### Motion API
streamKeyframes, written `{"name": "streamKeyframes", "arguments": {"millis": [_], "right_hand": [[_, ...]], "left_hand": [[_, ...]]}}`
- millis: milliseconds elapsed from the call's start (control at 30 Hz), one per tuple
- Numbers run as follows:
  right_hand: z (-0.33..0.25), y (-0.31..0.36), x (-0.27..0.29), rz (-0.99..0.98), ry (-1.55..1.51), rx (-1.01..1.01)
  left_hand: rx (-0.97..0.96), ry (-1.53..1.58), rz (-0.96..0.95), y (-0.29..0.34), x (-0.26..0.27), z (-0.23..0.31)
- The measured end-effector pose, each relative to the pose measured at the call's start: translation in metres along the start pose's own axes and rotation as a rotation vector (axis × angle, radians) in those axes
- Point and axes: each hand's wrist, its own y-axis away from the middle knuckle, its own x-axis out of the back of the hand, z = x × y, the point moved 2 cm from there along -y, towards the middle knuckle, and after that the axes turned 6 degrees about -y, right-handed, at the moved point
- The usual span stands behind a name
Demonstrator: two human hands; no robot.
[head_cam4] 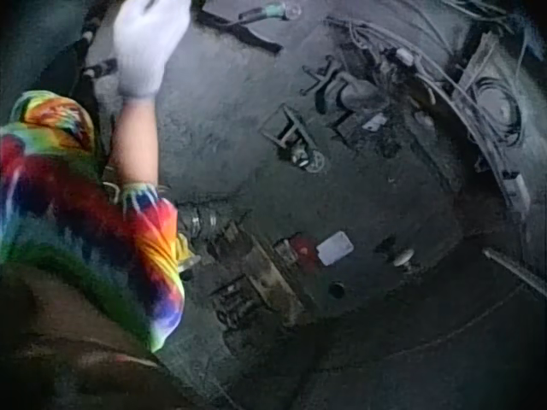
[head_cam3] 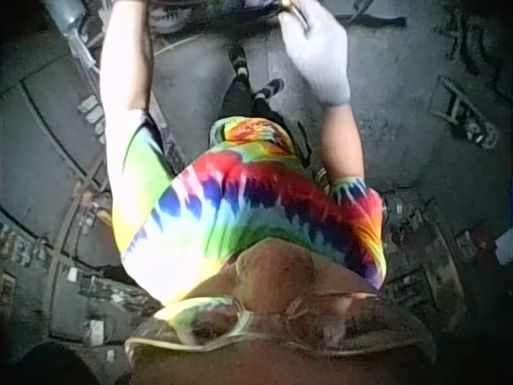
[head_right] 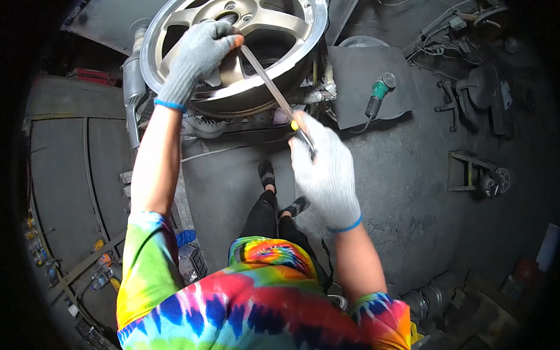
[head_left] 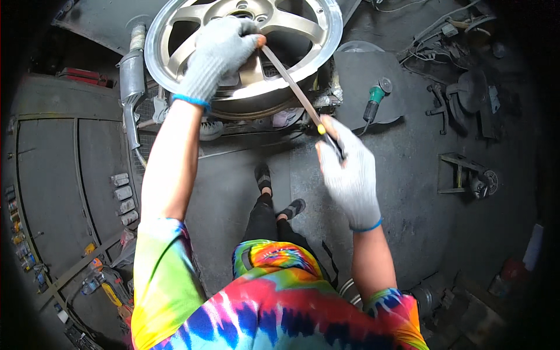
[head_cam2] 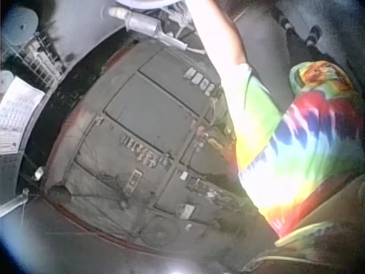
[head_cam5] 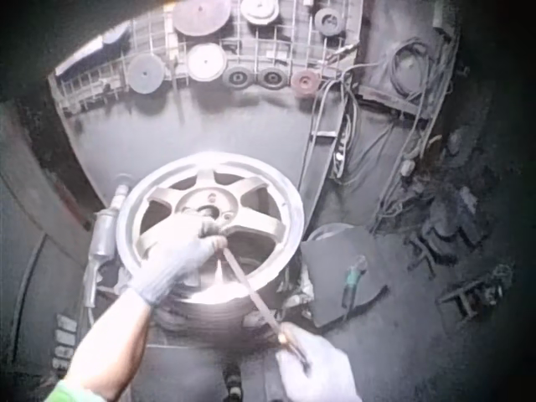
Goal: The person uses a metal file to smooth the edges of a car wheel rim and then polishes the wheel with a power angle grinder.
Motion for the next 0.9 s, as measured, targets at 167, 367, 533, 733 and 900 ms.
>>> {"name": "streamKeyframes", "arguments": {"millis": [167, 367, 533, 733, 900], "right_hand": [[-0.004, -0.011, 0.000, -0.112, -0.051, -0.188], [0.000, 0.047, -0.004, -0.002, 0.123, 0.166], [-0.007, 0.046, 0.001, -0.004, 0.124, 0.003], [0.003, 0.031, -0.014, -0.024, 0.091, -0.020], [-0.006, 0.069, 0.002, -0.162, 0.116, -0.461]], "left_hand": [[0.140, 0.191, -0.138, -0.008, 0.010, -0.004], [-0.148, 0.168, 0.001, 0.024, -0.002, 0.013], [-0.202, 0.077, 0.123, 0.022, 0.000, 0.025], [-0.045, 0.248, 0.003, 0.009, -0.002, 0.005], [-0.290, 0.169, 0.077, 0.031, 0.003, 0.032]]}}
